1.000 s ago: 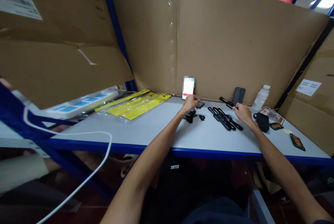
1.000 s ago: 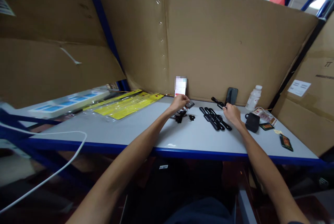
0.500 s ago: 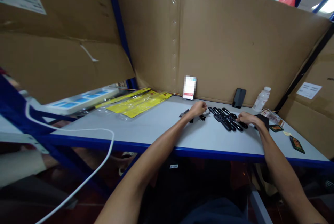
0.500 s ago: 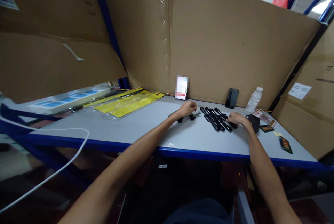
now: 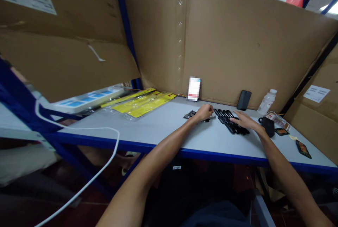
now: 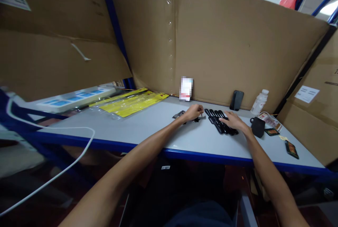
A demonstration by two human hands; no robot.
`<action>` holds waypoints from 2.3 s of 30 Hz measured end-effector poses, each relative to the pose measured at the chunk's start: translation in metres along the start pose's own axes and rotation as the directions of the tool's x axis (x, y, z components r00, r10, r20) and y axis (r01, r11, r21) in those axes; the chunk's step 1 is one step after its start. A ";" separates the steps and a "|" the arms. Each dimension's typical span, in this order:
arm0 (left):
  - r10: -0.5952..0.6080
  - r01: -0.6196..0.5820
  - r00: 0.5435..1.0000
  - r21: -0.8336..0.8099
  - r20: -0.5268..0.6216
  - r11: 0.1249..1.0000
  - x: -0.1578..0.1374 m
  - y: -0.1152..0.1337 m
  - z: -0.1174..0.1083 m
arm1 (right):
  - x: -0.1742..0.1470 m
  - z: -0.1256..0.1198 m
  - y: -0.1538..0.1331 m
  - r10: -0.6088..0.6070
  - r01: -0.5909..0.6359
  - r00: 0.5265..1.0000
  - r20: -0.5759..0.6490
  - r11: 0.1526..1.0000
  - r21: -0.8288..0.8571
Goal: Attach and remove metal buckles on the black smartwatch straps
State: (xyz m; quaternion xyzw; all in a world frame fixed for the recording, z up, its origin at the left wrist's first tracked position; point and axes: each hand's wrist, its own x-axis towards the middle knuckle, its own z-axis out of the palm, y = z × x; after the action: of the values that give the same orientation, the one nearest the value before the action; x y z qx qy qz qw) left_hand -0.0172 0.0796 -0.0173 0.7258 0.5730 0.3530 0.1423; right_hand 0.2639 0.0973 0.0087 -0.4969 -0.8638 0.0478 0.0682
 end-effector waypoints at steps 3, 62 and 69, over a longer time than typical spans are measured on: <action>-0.024 0.021 0.998 -0.066 -0.052 0.998 0.004 0.002 -0.003 | 0.002 0.025 -0.021 -0.074 0.075 0.997 0.015 0.997 -0.032; -0.085 0.146 0.959 -0.216 0.270 0.965 -0.018 -0.011 -0.071 | -0.015 0.051 -0.104 -0.603 0.617 0.785 -0.141 0.780 0.098; -0.040 0.163 0.934 -0.323 0.354 0.932 -0.013 -0.019 -0.066 | -0.009 0.049 -0.105 -0.588 0.638 0.760 -0.277 0.758 0.139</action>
State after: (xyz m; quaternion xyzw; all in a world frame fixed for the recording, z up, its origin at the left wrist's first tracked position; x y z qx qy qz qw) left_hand -0.0773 0.0600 0.0135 0.7084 0.5055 0.3092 0.3835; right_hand 0.1709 0.0363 -0.0247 -0.1757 -0.9551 0.0659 0.2294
